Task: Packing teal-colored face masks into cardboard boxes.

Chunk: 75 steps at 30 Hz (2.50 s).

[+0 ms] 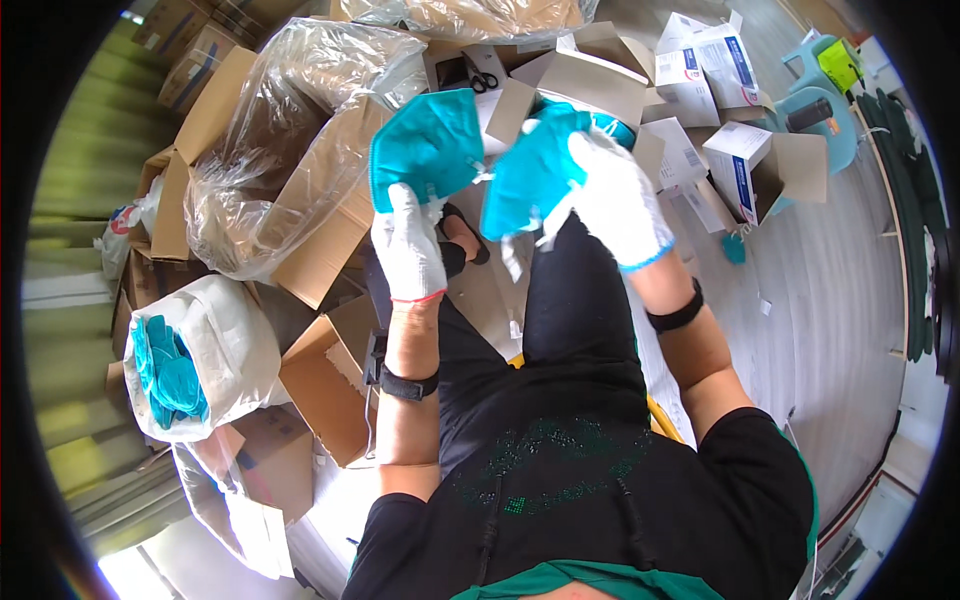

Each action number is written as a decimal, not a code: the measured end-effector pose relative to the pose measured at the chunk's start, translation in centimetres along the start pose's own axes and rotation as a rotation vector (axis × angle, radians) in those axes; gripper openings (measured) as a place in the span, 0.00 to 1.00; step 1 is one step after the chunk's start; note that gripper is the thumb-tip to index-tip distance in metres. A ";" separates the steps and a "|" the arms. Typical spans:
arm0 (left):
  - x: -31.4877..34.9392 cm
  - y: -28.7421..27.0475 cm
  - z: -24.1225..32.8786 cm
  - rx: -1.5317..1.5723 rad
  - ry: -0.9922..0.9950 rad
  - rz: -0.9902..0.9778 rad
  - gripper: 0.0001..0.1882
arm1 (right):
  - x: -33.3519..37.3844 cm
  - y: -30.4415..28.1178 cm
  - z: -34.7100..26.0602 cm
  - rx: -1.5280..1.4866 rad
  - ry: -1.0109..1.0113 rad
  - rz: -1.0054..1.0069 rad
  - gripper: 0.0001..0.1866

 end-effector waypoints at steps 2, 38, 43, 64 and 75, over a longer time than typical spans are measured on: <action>0.9 0.7 -0.8 -0.129 -0.123 -0.153 0.23 | -0.4 1.0 0.6 0.041 -0.090 0.067 0.11; 0.6 -1.2 -1.3 -0.309 0.201 0.215 0.16 | 1.4 2.6 2.2 1.263 0.283 -0.597 0.23; 0.9 -0.4 -0.7 -0.230 -0.094 0.096 0.16 | 2.0 1.5 1.1 1.118 -0.096 -0.592 0.48; -1.8 -2.7 -12.5 -0.185 -0.424 0.374 0.13 | 4.3 6.1 10.0 0.603 0.053 -0.429 0.19; 0.5 2.3 -20.3 -0.446 -0.508 0.499 0.07 | 10.0 0.4 8.2 0.449 0.308 -0.096 0.16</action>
Point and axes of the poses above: each hand's wrist, its own x-axis away from the middle knuckle, its own y-axis out of the palm, z = x × y, the point moved 4 cm from there along -x, towards the middle knuckle, and after that the axes turned 10 degrees about -x, right-handed, at the moved point
